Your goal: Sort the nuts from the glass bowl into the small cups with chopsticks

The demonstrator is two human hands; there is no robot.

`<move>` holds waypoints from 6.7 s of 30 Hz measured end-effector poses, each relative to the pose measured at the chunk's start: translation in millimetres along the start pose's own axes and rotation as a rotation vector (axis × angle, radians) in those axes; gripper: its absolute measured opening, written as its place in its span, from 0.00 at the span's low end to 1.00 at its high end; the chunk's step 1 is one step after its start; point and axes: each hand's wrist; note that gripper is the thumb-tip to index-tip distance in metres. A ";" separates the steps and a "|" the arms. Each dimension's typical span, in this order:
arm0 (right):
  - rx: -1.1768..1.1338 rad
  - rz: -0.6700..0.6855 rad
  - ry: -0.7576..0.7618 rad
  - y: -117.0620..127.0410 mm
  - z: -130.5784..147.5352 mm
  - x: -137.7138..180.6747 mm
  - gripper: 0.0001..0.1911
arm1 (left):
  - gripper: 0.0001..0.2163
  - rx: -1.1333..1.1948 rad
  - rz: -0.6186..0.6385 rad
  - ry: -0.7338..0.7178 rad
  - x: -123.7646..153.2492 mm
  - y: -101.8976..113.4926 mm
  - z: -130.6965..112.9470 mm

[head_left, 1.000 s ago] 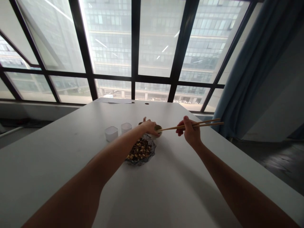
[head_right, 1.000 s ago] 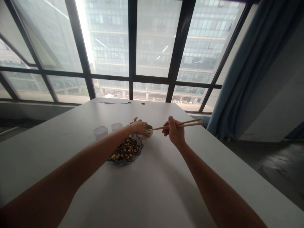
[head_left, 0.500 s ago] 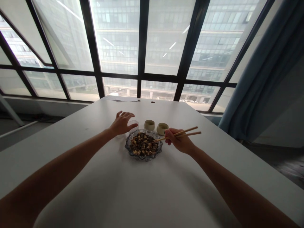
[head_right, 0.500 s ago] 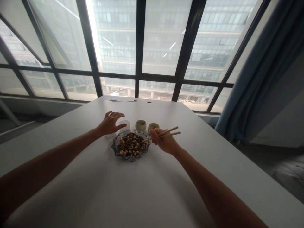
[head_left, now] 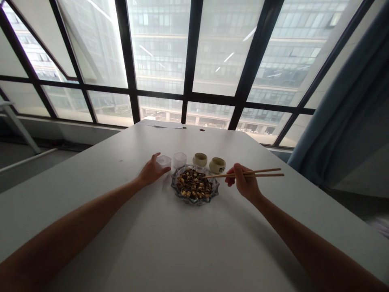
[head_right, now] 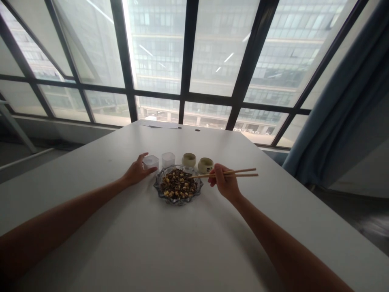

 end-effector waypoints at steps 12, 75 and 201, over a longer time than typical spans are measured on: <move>-0.025 0.113 -0.018 -8.2 -6.4 0.0 0.30 | 0.38 -0.028 0.014 0.005 2.7 5.8 -7.8; -0.467 -0.161 -0.426 -23.0 -48.8 4.4 0.25 | 0.38 -0.370 0.259 -0.058 -54.3 -16.6 -78.6; -0.294 -0.131 -0.223 -27.3 -27.3 25.0 0.30 | 0.35 0.065 0.000 -0.035 3.4 8.3 -1.6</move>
Point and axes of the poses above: each hand's wrist, its own x-axis away from the middle knuckle, its own y-axis out of the back of the hand, z = x × y, and after that the axes turned 12 degrees about x, right-handed
